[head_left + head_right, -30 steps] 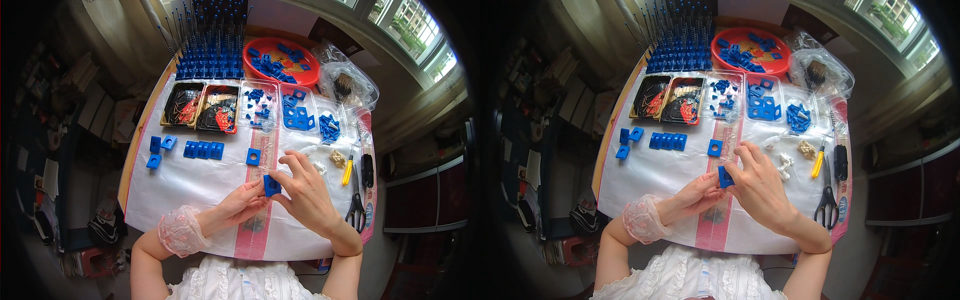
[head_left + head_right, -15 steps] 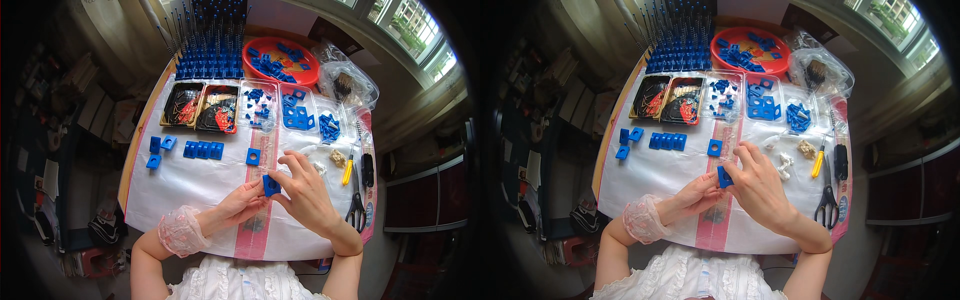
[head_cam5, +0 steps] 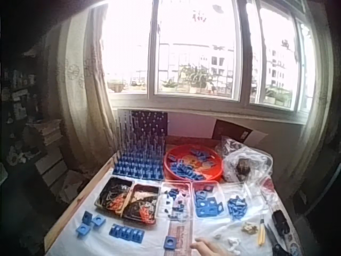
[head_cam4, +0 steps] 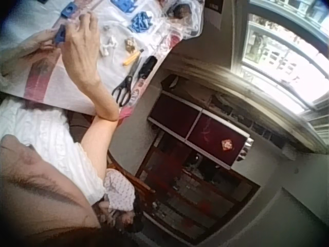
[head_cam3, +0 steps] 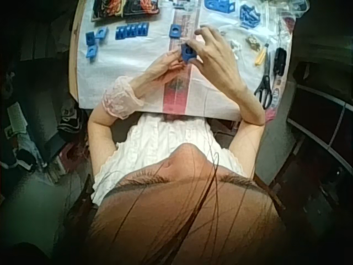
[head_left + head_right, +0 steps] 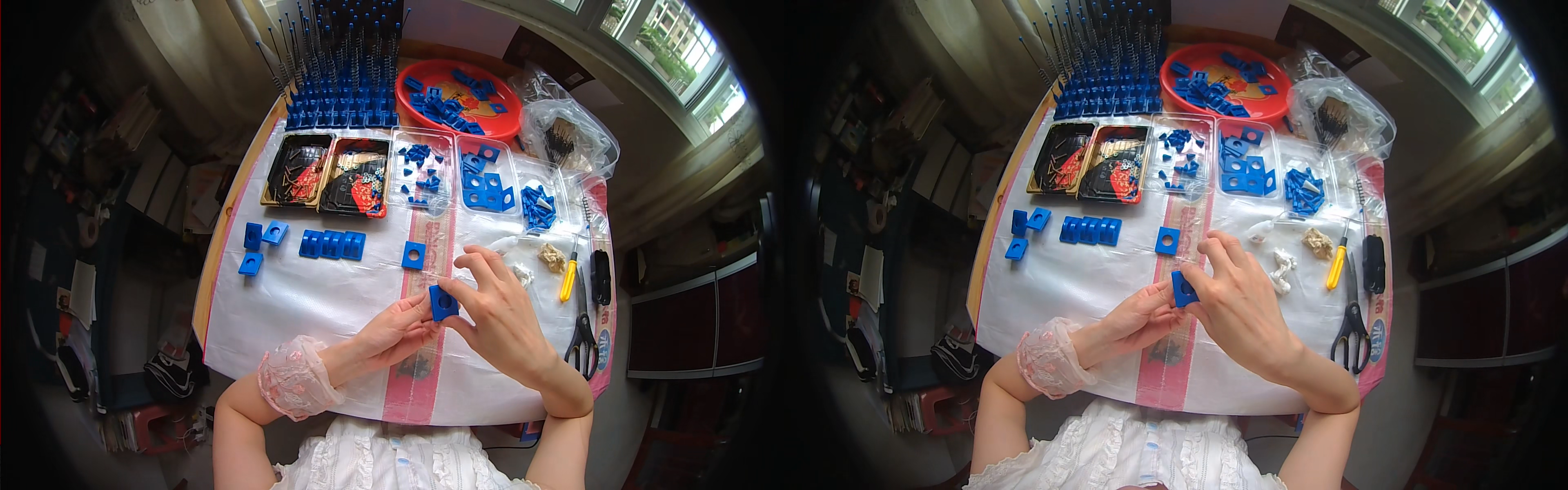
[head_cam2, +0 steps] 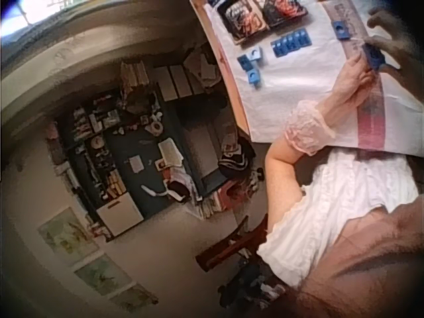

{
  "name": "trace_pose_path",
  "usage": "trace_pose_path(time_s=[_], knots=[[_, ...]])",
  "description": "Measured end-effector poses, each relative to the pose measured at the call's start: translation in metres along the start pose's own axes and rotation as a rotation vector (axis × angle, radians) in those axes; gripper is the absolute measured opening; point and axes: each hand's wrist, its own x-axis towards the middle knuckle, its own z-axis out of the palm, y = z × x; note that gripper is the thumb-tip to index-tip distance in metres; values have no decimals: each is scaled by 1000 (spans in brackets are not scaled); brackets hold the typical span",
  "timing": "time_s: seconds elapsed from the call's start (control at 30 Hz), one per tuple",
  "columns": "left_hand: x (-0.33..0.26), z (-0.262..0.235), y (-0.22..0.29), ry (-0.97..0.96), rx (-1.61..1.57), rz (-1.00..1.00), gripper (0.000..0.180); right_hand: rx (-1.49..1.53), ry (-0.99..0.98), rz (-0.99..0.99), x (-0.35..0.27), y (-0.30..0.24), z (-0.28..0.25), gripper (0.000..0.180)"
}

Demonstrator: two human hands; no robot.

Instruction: Assembling small blue plastic components by applying adhesive and joining parts.

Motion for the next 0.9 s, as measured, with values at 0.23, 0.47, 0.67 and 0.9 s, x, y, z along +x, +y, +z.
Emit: trace_pose_path(time_s=[0.23, 0.47, 0.67, 0.9], knots=[[0, -2, 0, -12, 0, -1, 32, 8, -3, 2, 0, 1, 0, 46], [0, -1, 1, -8, -1, -3, 32, -5, 7, -1, 0, 1, 2, 45], [0, -2, 1, -1, 5, 2, 31, -20, 20, -12, 1, 1, 3, 45], [-1, -3, 2, -23, -1, -3, 29, -13, 35, -14, 1, 0, 3, 45]])
